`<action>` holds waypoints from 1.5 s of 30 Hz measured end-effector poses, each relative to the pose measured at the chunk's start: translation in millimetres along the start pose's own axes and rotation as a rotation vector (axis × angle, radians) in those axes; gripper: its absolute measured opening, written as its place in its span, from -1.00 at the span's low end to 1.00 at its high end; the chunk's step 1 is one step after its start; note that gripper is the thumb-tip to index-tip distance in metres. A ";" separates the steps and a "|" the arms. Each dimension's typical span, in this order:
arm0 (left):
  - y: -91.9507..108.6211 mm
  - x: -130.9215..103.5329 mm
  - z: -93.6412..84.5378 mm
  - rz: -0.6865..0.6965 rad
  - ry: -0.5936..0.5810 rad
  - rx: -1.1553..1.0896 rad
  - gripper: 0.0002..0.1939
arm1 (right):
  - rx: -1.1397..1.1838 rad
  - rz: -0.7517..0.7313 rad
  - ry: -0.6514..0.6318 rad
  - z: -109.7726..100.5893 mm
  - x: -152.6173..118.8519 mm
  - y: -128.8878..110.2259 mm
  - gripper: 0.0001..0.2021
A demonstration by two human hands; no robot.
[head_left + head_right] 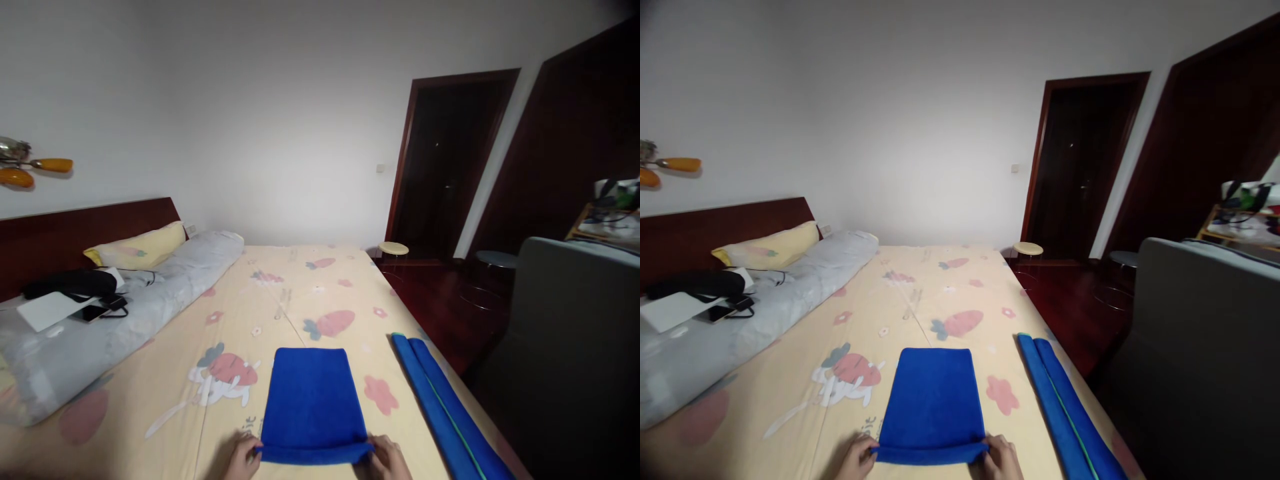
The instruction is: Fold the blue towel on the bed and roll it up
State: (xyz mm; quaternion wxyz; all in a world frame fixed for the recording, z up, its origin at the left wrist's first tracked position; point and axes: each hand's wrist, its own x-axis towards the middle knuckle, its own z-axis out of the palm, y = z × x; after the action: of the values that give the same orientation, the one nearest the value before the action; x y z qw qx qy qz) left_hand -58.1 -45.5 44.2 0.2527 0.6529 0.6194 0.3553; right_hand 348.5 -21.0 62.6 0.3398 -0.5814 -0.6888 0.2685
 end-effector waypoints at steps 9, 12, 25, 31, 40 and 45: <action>1.7 36.2 10.6 -0.084 0.064 0.008 -0.55 | 0.055 0.092 -0.101 -1.4 36.4 -8.4 -0.82; 3.8 32.1 18.2 -0.074 0.077 0.066 -0.66 | -0.026 0.091 -0.097 4.5 28.1 -0.9 -0.79; 7.4 5.6 58.3 0.162 0.227 0.845 -0.48 | -0.598 -0.388 0.250 55.7 1.9 36.6 -0.52; 47.3 2.8 133.7 0.464 0.146 0.781 -0.24 | -0.538 -0.624 0.117 123.2 2.7 -7.9 -0.42; 10.4 -15.3 50.3 0.550 0.065 0.876 -0.33 | -0.653 -0.616 0.158 58.1 -14.8 25.1 -0.28; 0.3 -20.9 25.9 0.480 0.001 0.849 -0.30 | -0.601 -0.530 0.123 38.9 -21.2 48.6 -0.33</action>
State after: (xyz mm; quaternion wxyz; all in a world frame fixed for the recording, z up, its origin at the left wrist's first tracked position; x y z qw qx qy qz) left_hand -37.4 -63.3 25.2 -0.1253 0.8223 0.5419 0.1199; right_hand 350.2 -32.2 -2.3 0.2527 -0.4721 -0.8410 -0.0773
